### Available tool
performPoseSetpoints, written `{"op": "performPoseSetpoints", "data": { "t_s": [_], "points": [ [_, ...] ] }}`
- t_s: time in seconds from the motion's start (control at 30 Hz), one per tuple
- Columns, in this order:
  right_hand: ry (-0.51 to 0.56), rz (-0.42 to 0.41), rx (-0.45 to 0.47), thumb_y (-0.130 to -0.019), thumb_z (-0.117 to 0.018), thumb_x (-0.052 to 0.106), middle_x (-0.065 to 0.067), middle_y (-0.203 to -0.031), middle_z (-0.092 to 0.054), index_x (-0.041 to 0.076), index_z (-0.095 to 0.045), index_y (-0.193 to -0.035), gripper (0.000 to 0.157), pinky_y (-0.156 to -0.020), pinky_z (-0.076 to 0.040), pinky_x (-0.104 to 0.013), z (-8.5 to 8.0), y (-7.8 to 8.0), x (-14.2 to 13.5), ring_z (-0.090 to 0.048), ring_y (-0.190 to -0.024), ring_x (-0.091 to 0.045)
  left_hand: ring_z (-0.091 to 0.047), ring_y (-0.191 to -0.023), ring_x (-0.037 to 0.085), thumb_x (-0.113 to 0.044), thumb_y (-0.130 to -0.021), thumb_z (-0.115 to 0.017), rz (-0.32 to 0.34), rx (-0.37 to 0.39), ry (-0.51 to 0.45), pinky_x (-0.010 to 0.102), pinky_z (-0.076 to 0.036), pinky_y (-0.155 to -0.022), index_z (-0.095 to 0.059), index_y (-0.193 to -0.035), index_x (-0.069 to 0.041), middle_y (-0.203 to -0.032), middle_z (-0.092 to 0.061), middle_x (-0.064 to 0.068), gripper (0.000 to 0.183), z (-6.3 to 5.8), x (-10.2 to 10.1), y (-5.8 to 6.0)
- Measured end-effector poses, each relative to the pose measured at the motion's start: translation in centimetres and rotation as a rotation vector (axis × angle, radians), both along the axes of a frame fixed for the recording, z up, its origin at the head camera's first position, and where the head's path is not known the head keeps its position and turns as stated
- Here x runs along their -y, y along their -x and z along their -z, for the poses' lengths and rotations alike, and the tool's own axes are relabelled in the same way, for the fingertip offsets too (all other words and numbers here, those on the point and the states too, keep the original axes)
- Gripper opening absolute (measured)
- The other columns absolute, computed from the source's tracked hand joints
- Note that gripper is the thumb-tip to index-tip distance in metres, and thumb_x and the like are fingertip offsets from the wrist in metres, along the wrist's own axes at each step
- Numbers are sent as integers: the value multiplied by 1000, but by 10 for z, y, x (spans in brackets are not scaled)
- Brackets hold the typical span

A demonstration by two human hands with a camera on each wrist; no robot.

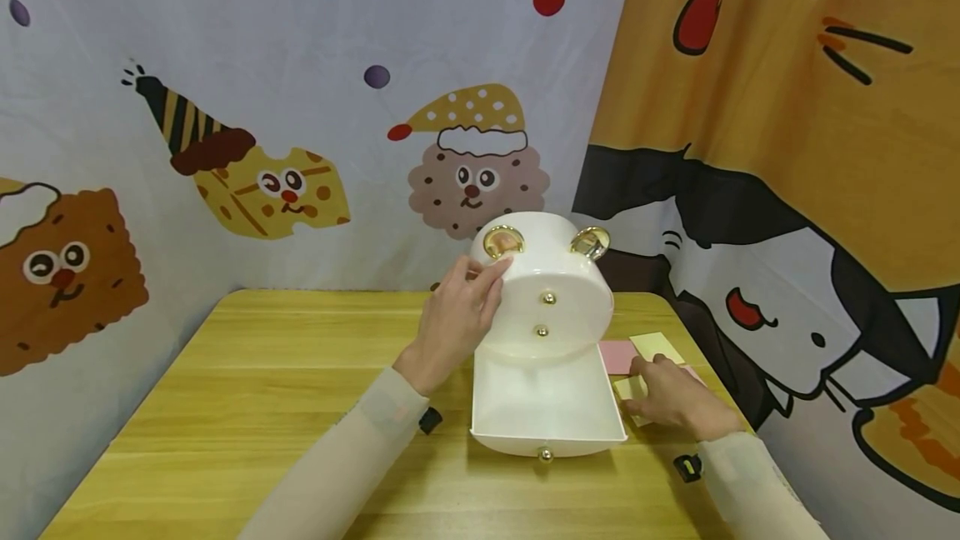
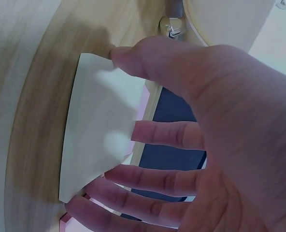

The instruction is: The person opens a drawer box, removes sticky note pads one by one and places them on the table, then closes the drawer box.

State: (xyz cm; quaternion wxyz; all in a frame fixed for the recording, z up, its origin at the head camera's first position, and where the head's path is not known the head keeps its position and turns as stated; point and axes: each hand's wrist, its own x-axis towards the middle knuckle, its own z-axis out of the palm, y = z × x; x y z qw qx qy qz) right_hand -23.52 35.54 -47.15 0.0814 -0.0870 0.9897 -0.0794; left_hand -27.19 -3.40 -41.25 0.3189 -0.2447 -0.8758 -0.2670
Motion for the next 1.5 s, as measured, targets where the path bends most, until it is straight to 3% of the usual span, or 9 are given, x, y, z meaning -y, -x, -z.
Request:
{"op": "performPoseSetpoints", "data": {
  "t_s": [0.3, 0.77, 0.97, 1.1, 1.17, 1.5],
  "points": [
    [-2, 7, -27, -92, -98, 42, -17, -120, -78, 10, -78, -126, 51, -92, -66, -59, 1, -2, 0, -73, -106, -31, -77, -103, 30, -28, -125, -58, -1, -10, -3, 41, -69, -66, -74, -159, -23, -125, -71, 18, 39, 0, 0, 0],
    [28, -13, -85, -99, -92, 36, -19, -122, -77, 5, -77, -130, 46, -89, -66, -60, -2, -4, 0, -74, -98, -31, -78, -104, 29, -29, -125, -58, -6, -13, 2, 40, -70, -67, -74, -160, -23, -125, -70, 17, 39, 0, 0, 0],
    [71, -79, -171, -105, -85, 43, -22, -120, -76, 6, -76, -129, 46, -84, -69, -56, 14, 6, -15, -75, -94, -29, -75, -99, 29, -29, -125, -58, -7, -15, 7, 40, -68, -66, -73, -160, -23, -125, -70, 18, 39, -1, 0, 0],
    [55, -77, -192, -106, -84, 37, -21, -118, -76, 4, -76, -127, 40, -84, -69, -53, 9, 1, -8, -74, -93, -26, -78, -102, 30, -29, -124, -59, -3, -12, 2, 41, -70, -67, -74, -159, -22, -125, -70, 18, 39, 0, 0, 0],
    [33, -48, -167, -104, -86, 28, -22, -120, -76, 1, -76, -127, 37, -87, -69, -57, -5, -7, 4, -75, -95, -29, -78, -105, 30, -28, -124, -59, -1, -9, 0, 41, -70, -68, -74, -159, -22, -125, -70, 18, 39, 0, 0, 0],
    [43, -82, -276, -104, -86, 24, -16, -111, -76, 2, -77, -120, 28, -76, -67, -49, -8, -11, 9, -72, -88, -23, -78, -105, 30, -27, -124, -59, -1, -11, 0, 40, -70, -68, -74, -159, -22, -124, -70, 19, 38, 0, 0, 0]
  ]
}}
